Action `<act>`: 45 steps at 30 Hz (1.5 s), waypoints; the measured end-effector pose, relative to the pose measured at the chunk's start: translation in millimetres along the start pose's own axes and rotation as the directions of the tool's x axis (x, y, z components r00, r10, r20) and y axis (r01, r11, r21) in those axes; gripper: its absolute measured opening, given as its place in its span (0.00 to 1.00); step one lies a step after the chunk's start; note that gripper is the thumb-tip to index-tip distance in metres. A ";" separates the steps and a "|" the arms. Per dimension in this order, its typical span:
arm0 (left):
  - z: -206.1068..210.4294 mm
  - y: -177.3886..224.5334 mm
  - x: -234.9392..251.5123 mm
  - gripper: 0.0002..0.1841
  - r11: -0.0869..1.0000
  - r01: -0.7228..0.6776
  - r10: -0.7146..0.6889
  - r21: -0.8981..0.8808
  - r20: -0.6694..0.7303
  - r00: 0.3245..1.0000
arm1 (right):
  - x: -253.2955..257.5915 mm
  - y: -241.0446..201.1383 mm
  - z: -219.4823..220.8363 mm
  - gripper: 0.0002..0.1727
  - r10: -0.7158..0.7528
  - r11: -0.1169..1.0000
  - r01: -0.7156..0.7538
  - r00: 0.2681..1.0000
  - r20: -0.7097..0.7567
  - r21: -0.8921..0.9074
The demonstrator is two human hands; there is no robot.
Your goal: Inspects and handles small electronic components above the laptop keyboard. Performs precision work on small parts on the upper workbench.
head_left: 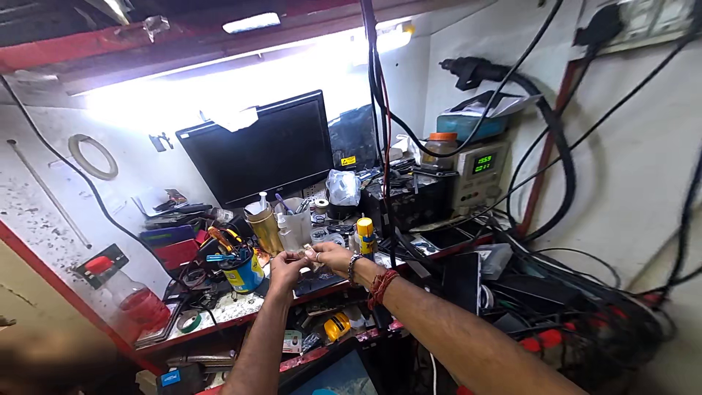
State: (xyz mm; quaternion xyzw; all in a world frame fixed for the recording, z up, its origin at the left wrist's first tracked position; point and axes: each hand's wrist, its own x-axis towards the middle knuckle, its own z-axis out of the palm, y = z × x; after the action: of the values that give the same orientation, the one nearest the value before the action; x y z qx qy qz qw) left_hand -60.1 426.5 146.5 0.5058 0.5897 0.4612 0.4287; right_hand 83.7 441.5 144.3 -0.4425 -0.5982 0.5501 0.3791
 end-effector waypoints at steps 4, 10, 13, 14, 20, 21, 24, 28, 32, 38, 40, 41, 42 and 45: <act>4.1 -6.0 1.0 0.10 0.967 0.081 -0.092 -0.243 -0.031 0.995 | -7.5 0.2 6.4 0.15 0.051 0.985 -0.029 0.990 -0.128 0.169; -15.3 -4.3 0.4 0.13 0.966 0.130 -0.100 -0.222 0.141 0.985 | -12.9 -4.0 -3.8 0.10 0.073 0.993 -0.059 0.987 -0.141 0.101; -18.2 0.0 -1.3 0.11 0.979 0.130 -0.109 -0.155 0.140 0.984 | -11.6 -5.3 -7.2 0.12 0.069 0.996 -0.061 0.990 -0.124 0.066; -17.0 0.1 -2.0 0.08 0.975 0.144 -0.124 -0.171 0.122 0.985 | -11.3 -5.2 -7.5 0.13 0.053 0.998 -0.048 0.992 -0.112 0.048; -14.3 -7.6 -3.0 0.07 0.891 0.225 -0.194 -0.394 0.116 0.974 | -16.5 -5.9 -6.2 0.15 -0.130 0.926 0.111 0.991 -0.029 -0.362; -14.5 -8.1 -3.0 0.06 0.864 0.251 -0.218 -0.436 0.124 0.968 | -17.5 -4.3 -5.9 0.15 -0.177 0.885 0.152 0.984 -0.015 -0.441; -19.3 -10.1 -3.0 0.06 0.780 0.342 -0.274 -0.525 0.205 0.940 | -25.7 -3.6 -3.8 0.15 -0.295 0.740 0.259 0.954 0.047 -0.621; -26.2 -9.7 -5.7 0.08 0.755 0.414 -0.283 -0.508 0.316 0.905 | -35.1 -7.1 -7.1 0.14 -0.308 0.665 0.289 0.946 0.101 -0.688; -24.7 -6.8 -6.9 0.04 0.821 0.353 -0.241 -0.448 0.288 0.927 | -30.5 -0.1 -14.0 0.15 -0.299 0.738 0.290 0.950 0.090 -0.609; -18.2 -7.7 -6.8 0.11 0.969 0.113 -0.065 -0.222 0.212 0.975 | -22.0 8.1 -13.3 0.16 -0.060 0.992 0.052 0.995 -0.073 -0.112; -14.7 -3.5 -11.6 0.15 0.998 0.022 -0.009 -0.067 0.181 0.984 | -22.7 5.2 -14.8 0.19 0.028 0.997 -0.031 0.998 -0.050 -0.067; -13.0 -0.5 -13.7 0.14 1.000 -0.011 0.007 0.024 0.176 0.984 | -22.3 4.7 -15.6 0.16 0.040 0.994 -0.046 0.997 -0.059 -0.098; -10.9 2.0 -15.4 0.13 0.994 -0.042 0.024 0.104 0.171 0.985 | -20.7 4.7 -16.7 0.12 0.036 0.986 -0.047 0.997 -0.070 -0.161; -2.0 3.7 -23.9 0.09 0.943 -0.150 0.104 0.298 0.165 0.981 | -15.9 4.2 -14.4 0.12 -0.041 0.886 -0.026 0.990 -0.132 -0.463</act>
State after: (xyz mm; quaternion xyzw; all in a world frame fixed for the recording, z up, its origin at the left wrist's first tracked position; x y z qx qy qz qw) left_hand -58.4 402.8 151.4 0.6362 0.5875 0.3515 0.3557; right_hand 102.8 431.1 142.2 -0.5550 -0.6863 0.3577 0.3050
